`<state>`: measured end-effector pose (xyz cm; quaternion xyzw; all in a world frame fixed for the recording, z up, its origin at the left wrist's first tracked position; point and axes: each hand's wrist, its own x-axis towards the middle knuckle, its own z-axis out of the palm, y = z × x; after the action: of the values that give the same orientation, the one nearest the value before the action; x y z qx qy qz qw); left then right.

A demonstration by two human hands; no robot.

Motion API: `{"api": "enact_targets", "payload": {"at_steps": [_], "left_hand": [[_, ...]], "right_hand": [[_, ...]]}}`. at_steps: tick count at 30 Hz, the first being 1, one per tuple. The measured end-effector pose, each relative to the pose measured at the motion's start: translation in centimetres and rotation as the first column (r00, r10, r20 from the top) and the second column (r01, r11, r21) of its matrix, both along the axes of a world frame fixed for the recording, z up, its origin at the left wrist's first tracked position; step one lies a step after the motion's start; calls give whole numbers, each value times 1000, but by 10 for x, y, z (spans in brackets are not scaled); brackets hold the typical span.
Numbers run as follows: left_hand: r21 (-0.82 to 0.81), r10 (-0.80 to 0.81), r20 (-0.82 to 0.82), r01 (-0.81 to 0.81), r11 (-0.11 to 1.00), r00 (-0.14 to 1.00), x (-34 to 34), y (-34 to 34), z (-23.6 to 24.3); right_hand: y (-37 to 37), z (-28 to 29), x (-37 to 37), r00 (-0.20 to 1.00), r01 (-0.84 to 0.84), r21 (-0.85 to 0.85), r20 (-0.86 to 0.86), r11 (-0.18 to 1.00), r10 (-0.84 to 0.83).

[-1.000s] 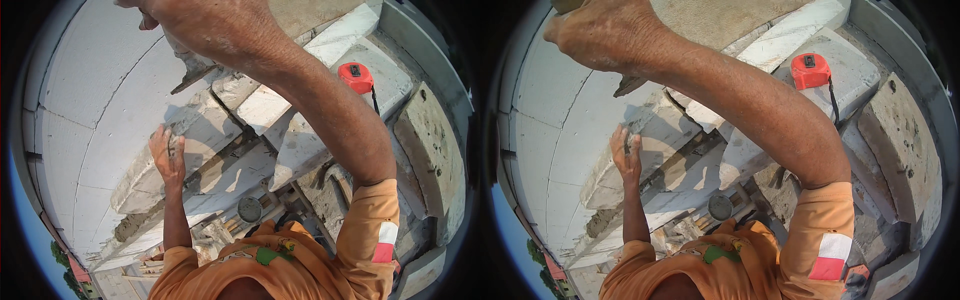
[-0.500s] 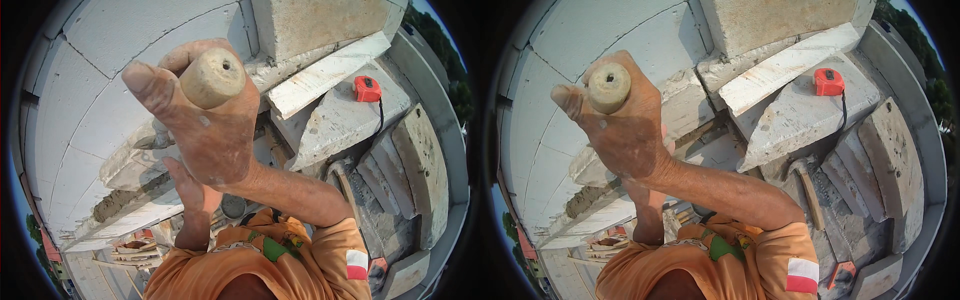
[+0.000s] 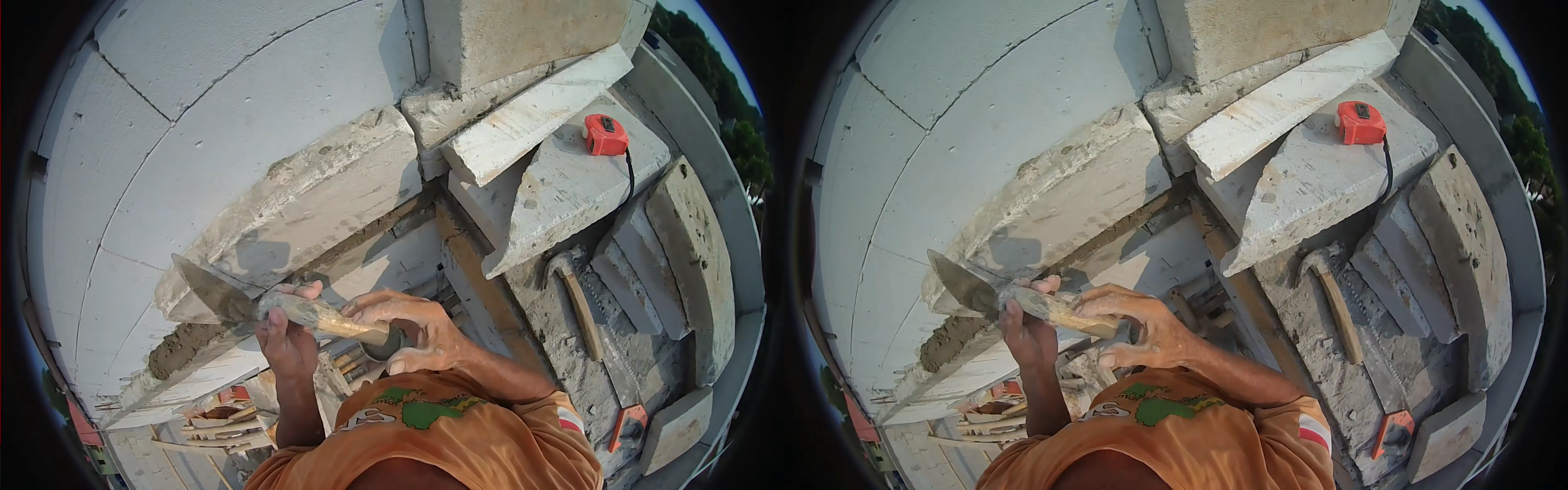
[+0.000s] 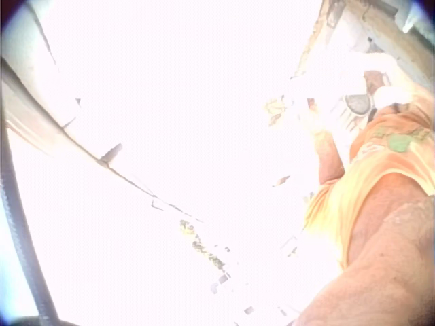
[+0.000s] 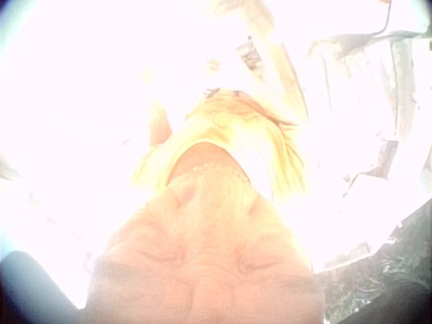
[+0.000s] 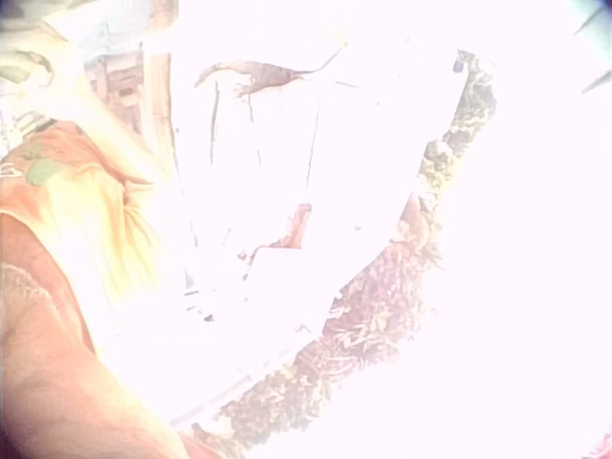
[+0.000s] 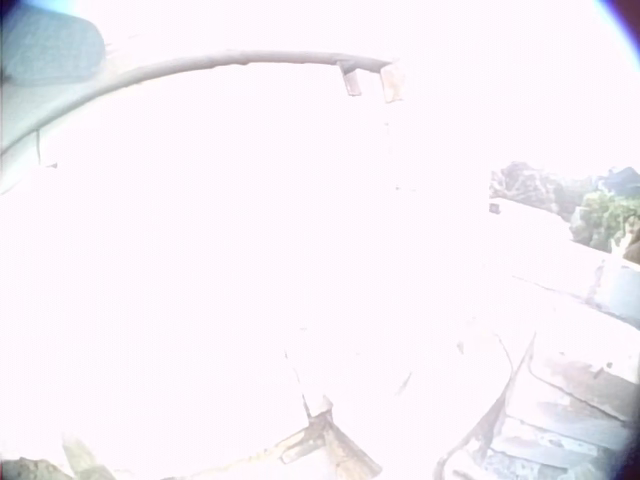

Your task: The person applies mortar onto a wall ledge using a trowel, positions a stone block on top, and uses a hammer to tap the block firmly into place.

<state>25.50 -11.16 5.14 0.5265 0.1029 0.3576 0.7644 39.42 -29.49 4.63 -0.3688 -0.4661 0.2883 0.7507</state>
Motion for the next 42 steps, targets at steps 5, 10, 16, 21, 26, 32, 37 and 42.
{"api": "enact_targets", "payload": {"at_steps": [5, 10, 16, 21, 26, 32, 37, 42], "left_hand": [[417, -49, -121, 96, 904, 991, 25, 1, 11], [734, -63, -377, 340, 588, 924, 52, 6, 15], [998, 355, 51, -63, 23, 933, 89, 33, 8], [979, 568, 193, -114, -171, 800, 127, 59, 10], [979, 545, 201, -149, -138, 814, 139, 77, -8], [982, 523, 188, -148, -118, 831, 142, 78, -3], [987, 541, 160, -126, -100, 826, 142, 83, -5], [994, 499, 104, -70, -87, 860, 134, 86, 3]], "right_hand": [[21, -26, -25, 826, 441, -389, 528, 809, -196], [39, -46, -23, 882, 471, -369, 233, 802, -410], [54, -85, 27, 600, 735, -343, -75, 586, -796], [107, -89, 91, 459, 852, -216, -127, 477, -879], [149, -87, 128, 407, 885, -204, -102, 419, -908], [138, -78, 132, 485, 853, -192, -47, 485, -873], [88, -103, 89, 564, 796, -276, 14, 539, -826], [23, -200, 7, 544, 728, -574, 152, 375, -825]]}}
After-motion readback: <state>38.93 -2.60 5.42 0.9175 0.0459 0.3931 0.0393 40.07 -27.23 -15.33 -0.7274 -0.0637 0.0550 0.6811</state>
